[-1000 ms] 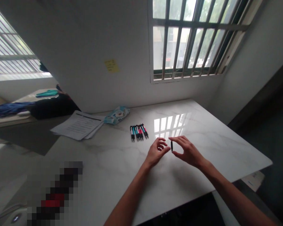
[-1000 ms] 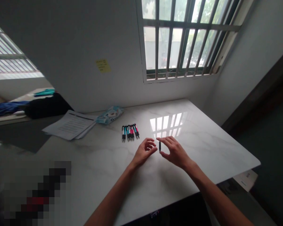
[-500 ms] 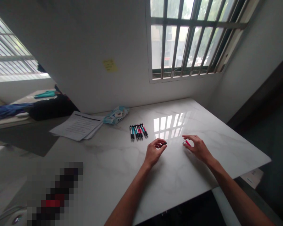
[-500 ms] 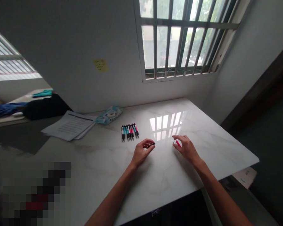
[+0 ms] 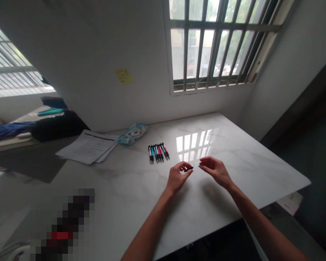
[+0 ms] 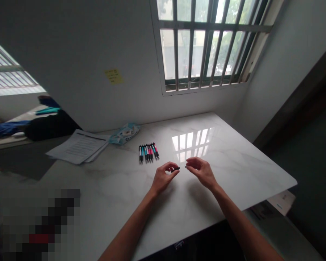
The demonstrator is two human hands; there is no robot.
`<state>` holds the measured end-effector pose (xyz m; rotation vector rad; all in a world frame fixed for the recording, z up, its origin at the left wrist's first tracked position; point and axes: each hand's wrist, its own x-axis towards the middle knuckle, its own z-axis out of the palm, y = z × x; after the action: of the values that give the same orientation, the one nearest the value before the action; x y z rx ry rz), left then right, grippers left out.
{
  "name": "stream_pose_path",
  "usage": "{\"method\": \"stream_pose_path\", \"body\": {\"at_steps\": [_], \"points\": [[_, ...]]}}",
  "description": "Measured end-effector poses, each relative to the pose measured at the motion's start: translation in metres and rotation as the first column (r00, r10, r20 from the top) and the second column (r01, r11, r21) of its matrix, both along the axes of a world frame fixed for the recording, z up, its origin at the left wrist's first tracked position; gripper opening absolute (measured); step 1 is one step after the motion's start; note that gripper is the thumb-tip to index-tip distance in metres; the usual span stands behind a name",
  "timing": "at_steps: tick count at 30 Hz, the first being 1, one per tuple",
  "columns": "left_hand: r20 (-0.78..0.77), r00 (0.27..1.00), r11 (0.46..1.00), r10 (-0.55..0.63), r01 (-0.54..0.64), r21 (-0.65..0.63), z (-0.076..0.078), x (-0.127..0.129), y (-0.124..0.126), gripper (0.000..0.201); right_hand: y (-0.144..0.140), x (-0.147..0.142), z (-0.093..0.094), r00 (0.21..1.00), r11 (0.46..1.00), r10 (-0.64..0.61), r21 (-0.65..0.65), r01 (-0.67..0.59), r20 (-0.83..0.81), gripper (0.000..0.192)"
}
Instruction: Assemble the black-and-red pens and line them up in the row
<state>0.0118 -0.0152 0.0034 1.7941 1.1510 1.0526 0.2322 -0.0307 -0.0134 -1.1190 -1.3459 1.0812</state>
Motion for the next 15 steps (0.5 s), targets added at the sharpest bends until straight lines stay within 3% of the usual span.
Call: {"method": "stream_pose_path", "body": {"at_steps": [5, 15], "points": [[-0.012, 0.999, 0.999, -0.031, 0.031, 0.013, -0.001, 0.000, 0.000, 0.008, 0.000, -0.016, -0.002, 0.998, 0.999, 0.035, -0.026, -0.036, -0.057, 0.037], [-0.009, 0.999, 0.999, -0.039, 0.039, 0.029, -0.004, -0.001, 0.001, 0.009, 0.001, -0.019, -0.002, 0.998, 0.998, 0.052, -0.025, -0.052, -0.025, 0.032]]}}
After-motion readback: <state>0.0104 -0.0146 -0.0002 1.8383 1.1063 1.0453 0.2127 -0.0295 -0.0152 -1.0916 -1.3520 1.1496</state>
